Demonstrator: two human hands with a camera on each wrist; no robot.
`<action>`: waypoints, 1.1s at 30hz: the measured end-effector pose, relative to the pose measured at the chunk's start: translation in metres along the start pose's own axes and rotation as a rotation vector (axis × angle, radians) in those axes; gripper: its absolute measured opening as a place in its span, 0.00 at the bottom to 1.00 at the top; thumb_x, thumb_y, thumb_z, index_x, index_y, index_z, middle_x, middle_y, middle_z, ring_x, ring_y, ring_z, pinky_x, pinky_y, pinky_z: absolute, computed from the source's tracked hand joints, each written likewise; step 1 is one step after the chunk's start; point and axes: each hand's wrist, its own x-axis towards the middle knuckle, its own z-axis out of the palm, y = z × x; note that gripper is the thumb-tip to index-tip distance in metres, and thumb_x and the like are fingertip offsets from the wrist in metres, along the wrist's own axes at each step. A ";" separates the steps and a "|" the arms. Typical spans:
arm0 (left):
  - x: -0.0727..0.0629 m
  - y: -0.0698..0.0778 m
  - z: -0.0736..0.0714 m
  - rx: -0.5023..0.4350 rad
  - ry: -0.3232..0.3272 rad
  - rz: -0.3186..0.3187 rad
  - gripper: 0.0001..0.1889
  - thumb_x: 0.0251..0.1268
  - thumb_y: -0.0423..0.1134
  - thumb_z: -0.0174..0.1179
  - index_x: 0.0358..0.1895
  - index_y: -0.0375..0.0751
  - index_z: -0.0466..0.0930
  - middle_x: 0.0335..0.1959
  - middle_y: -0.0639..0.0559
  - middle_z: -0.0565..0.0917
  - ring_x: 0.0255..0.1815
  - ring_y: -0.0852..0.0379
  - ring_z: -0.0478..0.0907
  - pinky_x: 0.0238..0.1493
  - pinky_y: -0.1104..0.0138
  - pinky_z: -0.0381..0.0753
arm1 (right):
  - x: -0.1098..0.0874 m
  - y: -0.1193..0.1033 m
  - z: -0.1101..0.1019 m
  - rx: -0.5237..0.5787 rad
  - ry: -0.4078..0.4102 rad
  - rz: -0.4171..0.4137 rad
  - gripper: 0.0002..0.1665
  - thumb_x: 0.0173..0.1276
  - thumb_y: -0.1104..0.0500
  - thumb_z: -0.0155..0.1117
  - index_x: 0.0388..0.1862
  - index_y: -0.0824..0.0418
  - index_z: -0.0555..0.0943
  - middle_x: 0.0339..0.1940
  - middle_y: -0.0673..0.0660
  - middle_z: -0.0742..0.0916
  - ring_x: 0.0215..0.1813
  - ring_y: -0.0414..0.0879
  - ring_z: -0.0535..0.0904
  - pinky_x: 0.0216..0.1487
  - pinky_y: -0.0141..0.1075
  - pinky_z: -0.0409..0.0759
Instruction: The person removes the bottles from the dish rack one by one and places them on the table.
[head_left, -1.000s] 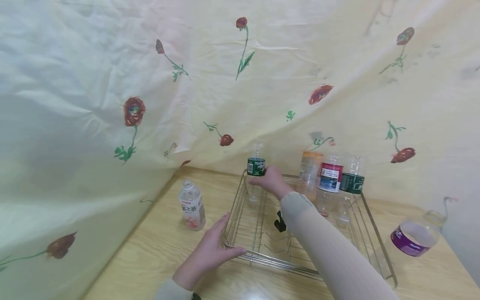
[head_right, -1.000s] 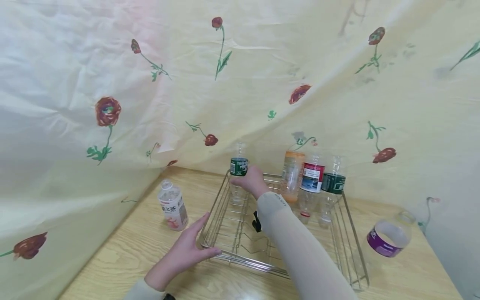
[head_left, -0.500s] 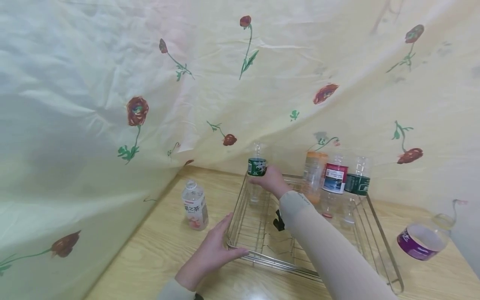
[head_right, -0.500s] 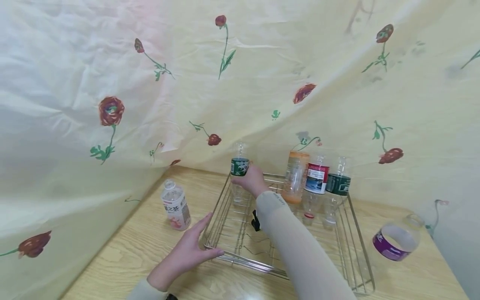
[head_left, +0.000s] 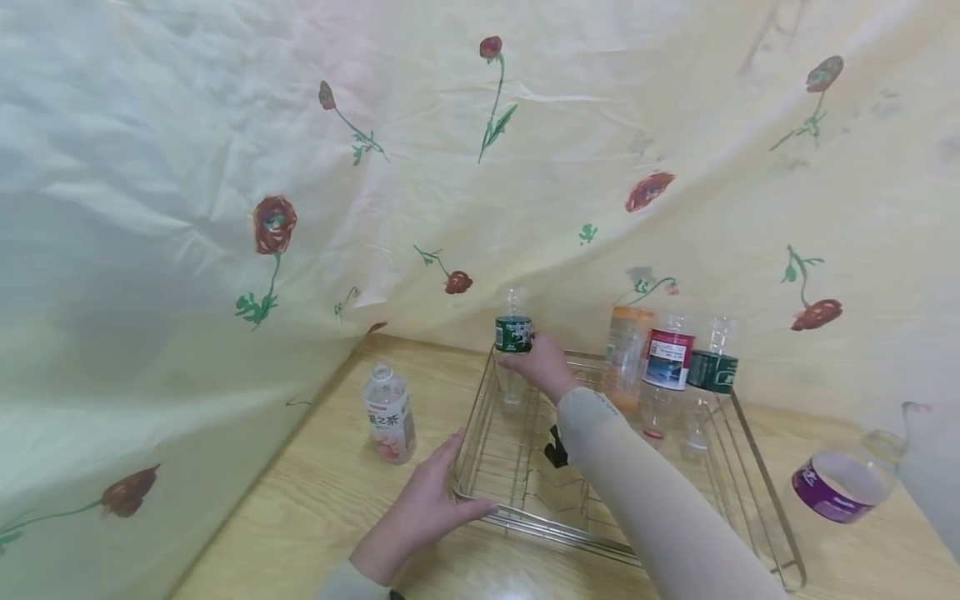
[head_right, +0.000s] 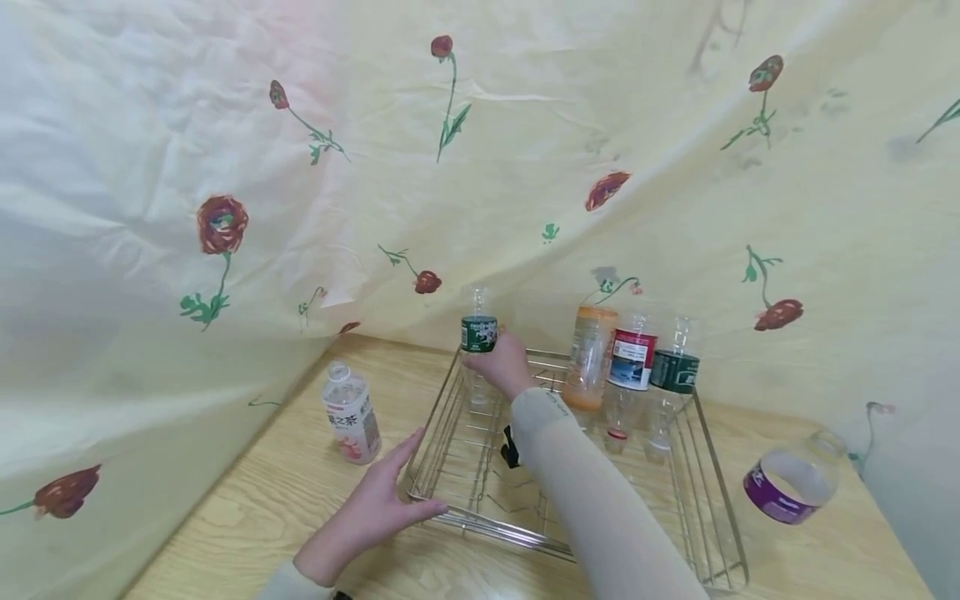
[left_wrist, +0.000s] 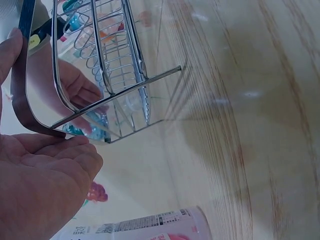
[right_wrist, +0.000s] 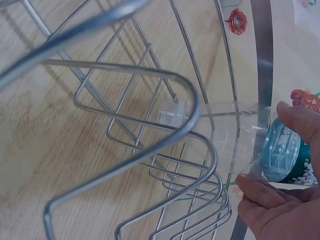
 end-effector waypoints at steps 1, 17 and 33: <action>0.000 0.000 0.000 0.000 0.000 0.000 0.61 0.49 0.67 0.74 0.81 0.38 0.53 0.78 0.40 0.59 0.76 0.38 0.57 0.73 0.44 0.59 | -0.001 0.000 0.000 0.003 0.005 -0.002 0.33 0.63 0.52 0.78 0.60 0.67 0.76 0.52 0.63 0.85 0.52 0.58 0.82 0.57 0.53 0.81; -0.001 0.000 -0.001 0.016 -0.014 0.022 0.60 0.52 0.65 0.73 0.81 0.37 0.53 0.78 0.38 0.58 0.76 0.37 0.56 0.72 0.43 0.59 | -0.013 -0.007 -0.012 0.028 0.024 -0.073 0.31 0.63 0.49 0.77 0.58 0.63 0.77 0.49 0.59 0.86 0.48 0.54 0.83 0.52 0.49 0.83; -0.001 0.001 -0.001 0.004 -0.017 0.009 0.59 0.53 0.64 0.74 0.81 0.36 0.53 0.78 0.36 0.58 0.76 0.35 0.56 0.71 0.41 0.60 | -0.028 -0.019 -0.027 -0.001 0.059 -0.155 0.34 0.62 0.49 0.79 0.60 0.64 0.77 0.52 0.60 0.85 0.49 0.54 0.83 0.51 0.48 0.84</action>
